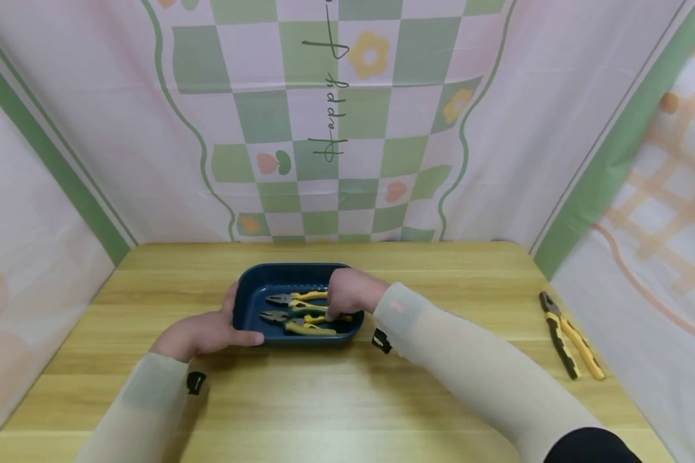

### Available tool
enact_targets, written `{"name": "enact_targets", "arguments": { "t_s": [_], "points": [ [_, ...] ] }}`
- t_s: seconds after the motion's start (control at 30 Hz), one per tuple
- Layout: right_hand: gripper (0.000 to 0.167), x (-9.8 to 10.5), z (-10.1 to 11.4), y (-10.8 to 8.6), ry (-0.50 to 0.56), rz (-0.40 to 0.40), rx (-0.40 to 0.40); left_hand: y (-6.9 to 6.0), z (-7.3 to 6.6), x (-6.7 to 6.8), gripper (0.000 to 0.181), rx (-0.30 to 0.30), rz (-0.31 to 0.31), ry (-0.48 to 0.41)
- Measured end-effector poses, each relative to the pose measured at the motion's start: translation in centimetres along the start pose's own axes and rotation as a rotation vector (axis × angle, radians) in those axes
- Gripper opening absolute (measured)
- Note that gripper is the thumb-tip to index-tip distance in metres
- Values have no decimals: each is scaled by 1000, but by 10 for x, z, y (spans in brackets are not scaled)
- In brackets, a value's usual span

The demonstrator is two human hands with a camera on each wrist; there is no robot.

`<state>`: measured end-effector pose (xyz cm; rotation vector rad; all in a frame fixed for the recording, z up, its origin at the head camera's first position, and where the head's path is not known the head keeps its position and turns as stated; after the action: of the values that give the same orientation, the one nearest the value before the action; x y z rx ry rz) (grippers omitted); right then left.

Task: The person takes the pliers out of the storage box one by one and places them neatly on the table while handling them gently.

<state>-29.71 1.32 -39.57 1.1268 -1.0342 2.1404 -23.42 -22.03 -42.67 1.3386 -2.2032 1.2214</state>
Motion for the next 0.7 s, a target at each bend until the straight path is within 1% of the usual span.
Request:
{"name": "enact_targets", "arguments": {
  "t_s": [0.13, 0.23, 0.37, 0.43, 0.53, 0.7],
  "points": [
    [56, -1, 2, 3, -63, -14, -27, 1, 0, 1, 133, -7, -1, -6],
    [45, -2, 3, 5, -102, -12, -32, 2, 1, 1, 133, -6, 0, 1],
    [24, -3, 6, 6, -161, -3, -14, 1, 0, 1, 133, 0, 2, 22],
    [21, -3, 8, 6, -204, 4, 4, 1, 0, 1, 133, -2, 1, 30],
    [25, -4, 10, 7, -259, 5, 34, 0, 0, 2, 133, -5, -1, 30],
    [44, -9, 9, 9, -261, -9, 46, 0, -1, 1, 132, -11, -1, 38]
  ]
}}
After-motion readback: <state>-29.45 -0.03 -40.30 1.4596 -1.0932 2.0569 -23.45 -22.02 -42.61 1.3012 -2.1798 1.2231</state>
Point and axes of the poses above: each hand's wrist, its own y-axis towards the middle knuckle, its own x-axis out of the back of the hand, z = x × y, the point moved 6 cm from there along y, towards the middle knuckle, and after that the axes turned 4 degrees about x, right-handed, at the moved point
